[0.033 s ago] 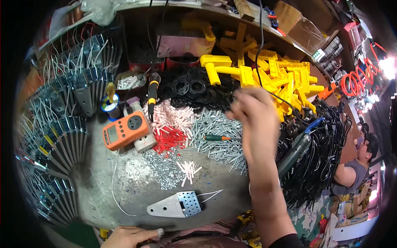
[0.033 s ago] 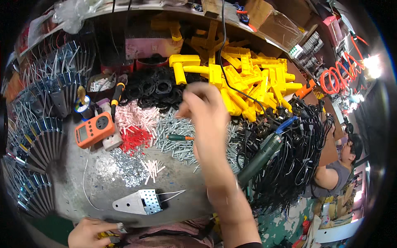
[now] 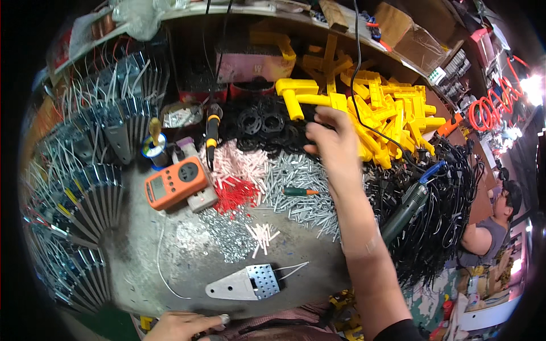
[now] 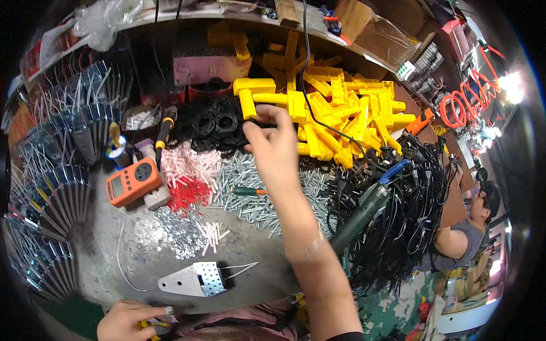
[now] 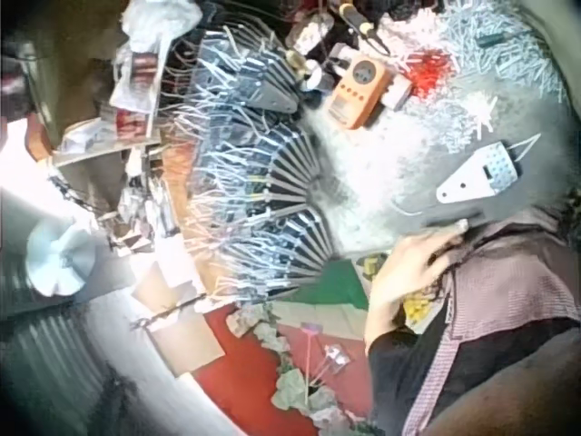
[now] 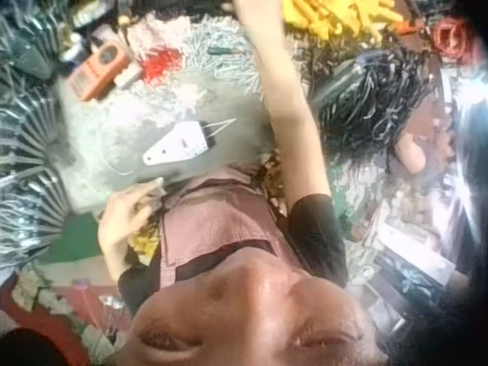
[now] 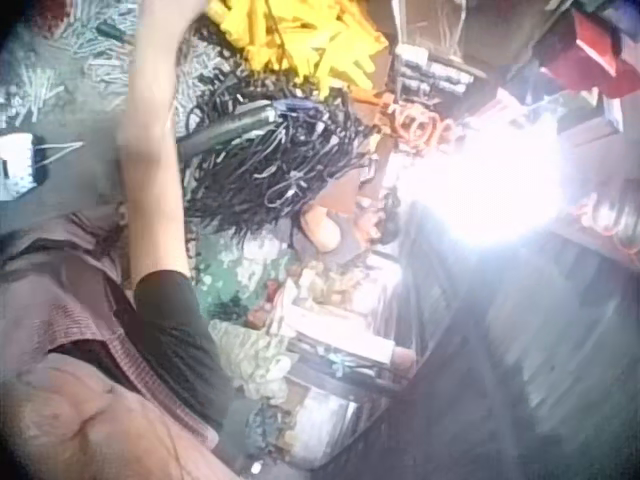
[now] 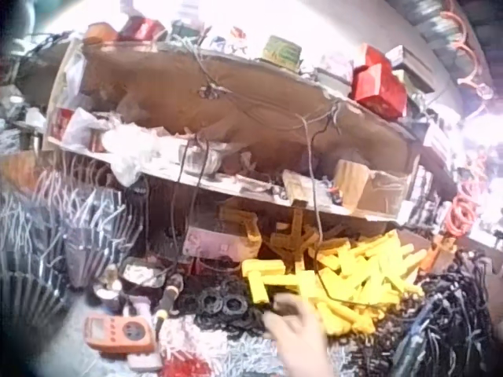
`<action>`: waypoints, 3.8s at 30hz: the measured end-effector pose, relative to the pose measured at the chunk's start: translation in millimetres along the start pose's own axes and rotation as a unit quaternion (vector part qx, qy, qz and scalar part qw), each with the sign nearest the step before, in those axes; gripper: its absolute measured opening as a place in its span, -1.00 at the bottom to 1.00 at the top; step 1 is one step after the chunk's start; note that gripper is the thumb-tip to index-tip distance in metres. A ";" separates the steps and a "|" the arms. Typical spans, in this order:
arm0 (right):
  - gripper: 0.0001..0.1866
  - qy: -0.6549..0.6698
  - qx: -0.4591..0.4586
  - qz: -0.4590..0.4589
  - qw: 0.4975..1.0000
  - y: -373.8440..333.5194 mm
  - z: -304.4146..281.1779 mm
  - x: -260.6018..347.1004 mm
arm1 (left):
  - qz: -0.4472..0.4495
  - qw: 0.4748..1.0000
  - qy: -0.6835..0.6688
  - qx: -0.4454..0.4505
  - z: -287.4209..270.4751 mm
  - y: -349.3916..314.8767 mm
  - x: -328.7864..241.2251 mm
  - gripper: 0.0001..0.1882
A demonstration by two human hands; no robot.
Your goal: The person solders wiring to a metal plate with a soldering iron, then assembles industrial components into a yellow plastic housing with an electric screwdriver, securing them with screws.
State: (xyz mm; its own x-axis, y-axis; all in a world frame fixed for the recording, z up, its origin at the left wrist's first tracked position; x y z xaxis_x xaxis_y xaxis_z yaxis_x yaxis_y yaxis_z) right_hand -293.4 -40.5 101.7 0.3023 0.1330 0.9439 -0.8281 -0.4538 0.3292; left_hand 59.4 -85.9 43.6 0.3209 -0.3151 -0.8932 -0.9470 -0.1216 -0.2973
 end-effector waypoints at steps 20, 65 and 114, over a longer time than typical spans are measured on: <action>-0.61 -0.124 0.390 -0.034 0.912 -118.3 -19.9 56.1 | 0.108 0.912 -0.304 -0.252 -10.0 38.5 13.2 -0.06; -0.79 -0.567 0.411 -0.198 0.685 -120.7 -49.3 -63.3 | 0.087 0.835 -0.416 -0.350 12.1 21.0 64.7 -0.09; -0.62 -0.121 0.208 -0.086 0.967 -133.9 2.8 63.6 | 0.137 0.837 -0.403 -0.343 30.8 83.8 20.9 -0.10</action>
State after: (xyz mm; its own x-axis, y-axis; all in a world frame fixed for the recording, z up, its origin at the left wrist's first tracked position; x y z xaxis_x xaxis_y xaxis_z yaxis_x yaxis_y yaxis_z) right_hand -161.9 26.2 117.6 0.5614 0.0512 0.8260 -0.5098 -0.7648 0.3939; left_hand -13.7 -73.6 -10.4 -0.2829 0.2852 -0.9158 -0.6627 -0.7483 -0.0283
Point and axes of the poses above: each hand's wrist, its own y-axis towards the middle knuckle, its own z-axis out of the palm, x = y × z, the point moved 8 cm from there along y, towards the middle knuckle
